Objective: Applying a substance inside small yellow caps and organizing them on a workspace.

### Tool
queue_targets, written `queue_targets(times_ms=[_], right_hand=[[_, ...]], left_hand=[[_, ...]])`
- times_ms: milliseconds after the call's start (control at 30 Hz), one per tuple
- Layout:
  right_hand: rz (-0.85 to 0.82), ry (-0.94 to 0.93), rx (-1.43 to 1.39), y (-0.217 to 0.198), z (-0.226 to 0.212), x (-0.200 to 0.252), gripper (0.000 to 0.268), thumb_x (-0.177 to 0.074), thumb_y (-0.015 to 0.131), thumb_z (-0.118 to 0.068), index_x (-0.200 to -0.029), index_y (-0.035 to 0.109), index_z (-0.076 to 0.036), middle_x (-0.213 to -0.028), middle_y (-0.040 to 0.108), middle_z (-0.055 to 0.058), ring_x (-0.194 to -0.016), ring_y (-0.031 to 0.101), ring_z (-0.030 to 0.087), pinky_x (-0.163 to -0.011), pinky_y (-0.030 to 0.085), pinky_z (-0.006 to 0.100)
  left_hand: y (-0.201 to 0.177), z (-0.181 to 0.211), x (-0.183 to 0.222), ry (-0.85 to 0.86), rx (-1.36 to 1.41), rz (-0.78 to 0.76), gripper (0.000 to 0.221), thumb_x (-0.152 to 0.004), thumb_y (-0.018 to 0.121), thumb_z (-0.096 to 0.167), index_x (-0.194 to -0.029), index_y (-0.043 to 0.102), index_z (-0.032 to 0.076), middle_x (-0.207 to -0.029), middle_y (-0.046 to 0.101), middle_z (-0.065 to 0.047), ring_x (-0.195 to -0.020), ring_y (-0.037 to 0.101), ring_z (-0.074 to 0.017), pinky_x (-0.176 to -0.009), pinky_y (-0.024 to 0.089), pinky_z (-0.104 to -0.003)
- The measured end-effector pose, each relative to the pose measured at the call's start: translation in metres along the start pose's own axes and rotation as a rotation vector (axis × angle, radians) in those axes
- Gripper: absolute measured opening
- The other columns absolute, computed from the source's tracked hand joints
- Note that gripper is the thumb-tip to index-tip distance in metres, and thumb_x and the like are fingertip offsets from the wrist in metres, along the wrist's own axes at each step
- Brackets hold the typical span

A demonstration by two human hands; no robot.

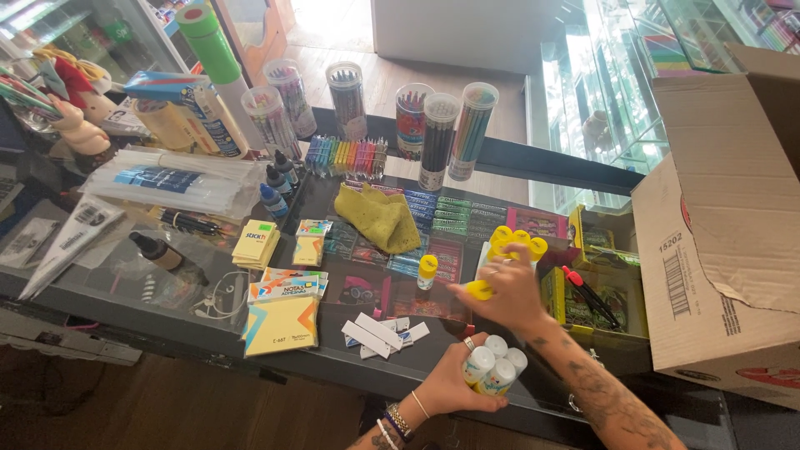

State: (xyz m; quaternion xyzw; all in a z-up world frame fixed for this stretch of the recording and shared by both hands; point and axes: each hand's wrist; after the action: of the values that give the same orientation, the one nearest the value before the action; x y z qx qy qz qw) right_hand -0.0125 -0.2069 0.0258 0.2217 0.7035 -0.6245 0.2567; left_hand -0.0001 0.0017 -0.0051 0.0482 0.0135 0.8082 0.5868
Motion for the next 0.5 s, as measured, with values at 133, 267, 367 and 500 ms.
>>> queue_targets(times_ms=[133,267,367,500], right_hand=[[0.128,0.259,0.122,-0.033,0.056,0.025,0.055,-0.083,0.085,-0.062,-0.07,0.078,-0.009,-0.064,0.071,0.001,-0.079,0.063,0.021,-0.099,0.043,0.046],[-0.025,0.661,0.247,-0.044,0.097,0.051,0.077,-0.085,0.08,-0.072,-0.106,0.087,0.002,-0.074,0.075,0.005,-0.115,0.055,0.026,-0.077,0.053,0.04],[-0.128,0.616,0.289,-0.027,0.112,0.065,0.077,-0.082,0.068,-0.083,-0.091,0.086,-0.009,-0.071,0.076,0.002,-0.103,0.06,0.024,-0.096,0.044,0.045],[-0.281,0.705,0.307,-0.015,0.101,0.061,0.093,-0.079,0.066,-0.087,-0.12,0.085,-0.006,-0.086,0.082,0.003,-0.119,0.057,0.029,-0.073,0.052,0.039]], left_hand=[[0.0,-0.001,0.0,0.076,0.091,-0.047,0.052,-0.073,0.092,0.026,-0.113,0.062,0.014,-0.102,0.067,0.005,-0.095,0.06,-0.0061,-0.081,0.051,-0.025],[-0.001,-0.002,-0.001,0.023,0.066,-0.046,0.059,-0.071,0.092,0.03,-0.118,0.063,0.011,-0.106,0.068,0.003,-0.099,0.063,-0.0079,-0.082,0.051,-0.026],[-0.001,0.006,0.001,0.04,0.081,-0.065,0.053,-0.073,0.092,0.028,-0.115,0.063,0.013,-0.104,0.068,0.003,-0.097,0.065,-0.0097,-0.08,0.052,-0.027],[-0.001,0.006,0.0,0.035,0.053,-0.057,0.052,-0.072,0.092,0.026,-0.112,0.062,0.014,-0.099,0.067,0.004,-0.094,0.063,-0.0079,-0.078,0.05,-0.026]])
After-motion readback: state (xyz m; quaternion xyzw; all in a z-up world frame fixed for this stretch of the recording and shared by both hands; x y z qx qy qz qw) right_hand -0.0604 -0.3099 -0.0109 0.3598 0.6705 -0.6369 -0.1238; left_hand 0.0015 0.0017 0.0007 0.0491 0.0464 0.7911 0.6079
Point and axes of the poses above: each hand's wrist, its own x-axis away from the middle knuckle, its own y-axis out of the palm, z = x × y
